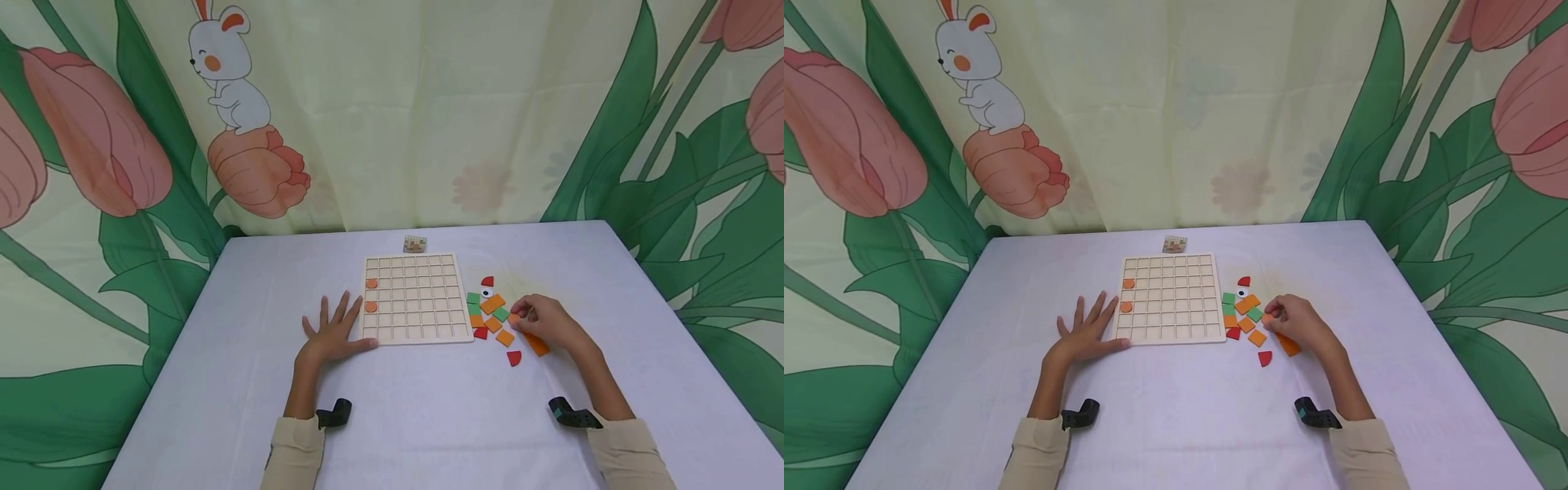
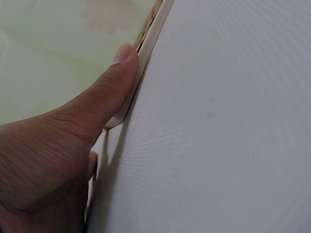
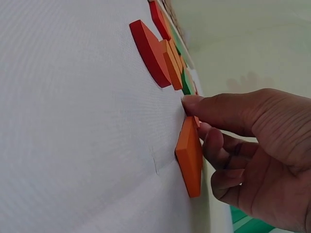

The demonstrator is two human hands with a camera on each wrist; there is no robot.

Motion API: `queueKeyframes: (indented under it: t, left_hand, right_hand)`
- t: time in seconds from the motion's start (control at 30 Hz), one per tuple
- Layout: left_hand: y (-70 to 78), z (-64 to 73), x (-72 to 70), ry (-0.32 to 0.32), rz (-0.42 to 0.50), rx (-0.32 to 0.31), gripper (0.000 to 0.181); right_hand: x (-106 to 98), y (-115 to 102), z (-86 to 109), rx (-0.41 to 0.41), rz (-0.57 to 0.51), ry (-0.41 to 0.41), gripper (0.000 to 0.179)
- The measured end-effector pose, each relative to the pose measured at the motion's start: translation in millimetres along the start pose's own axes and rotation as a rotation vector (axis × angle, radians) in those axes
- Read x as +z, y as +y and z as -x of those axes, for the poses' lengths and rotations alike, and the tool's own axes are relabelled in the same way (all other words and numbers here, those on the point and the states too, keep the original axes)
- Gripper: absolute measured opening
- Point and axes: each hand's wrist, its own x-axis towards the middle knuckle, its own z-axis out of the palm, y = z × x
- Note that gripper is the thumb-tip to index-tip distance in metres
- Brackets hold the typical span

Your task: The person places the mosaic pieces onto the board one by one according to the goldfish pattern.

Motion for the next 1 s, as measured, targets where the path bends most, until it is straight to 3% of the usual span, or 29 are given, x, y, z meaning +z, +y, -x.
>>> queueKeyframes:
  t: [0.33,1.0]
  left_hand:
    - [-1.5,-1.7,1.8,0.000,-0.002,-0.002,0.101]
    - [-2.7,-2.5,2.0,0.005,0.007,0.004,0.102]
  right_hand:
    - [3.5,1.1,-2.6,0.035,0.010,0.030,0.034]
    - [-3.9,-5.6,-2.2,0.019,0.039,0.063,0.038]
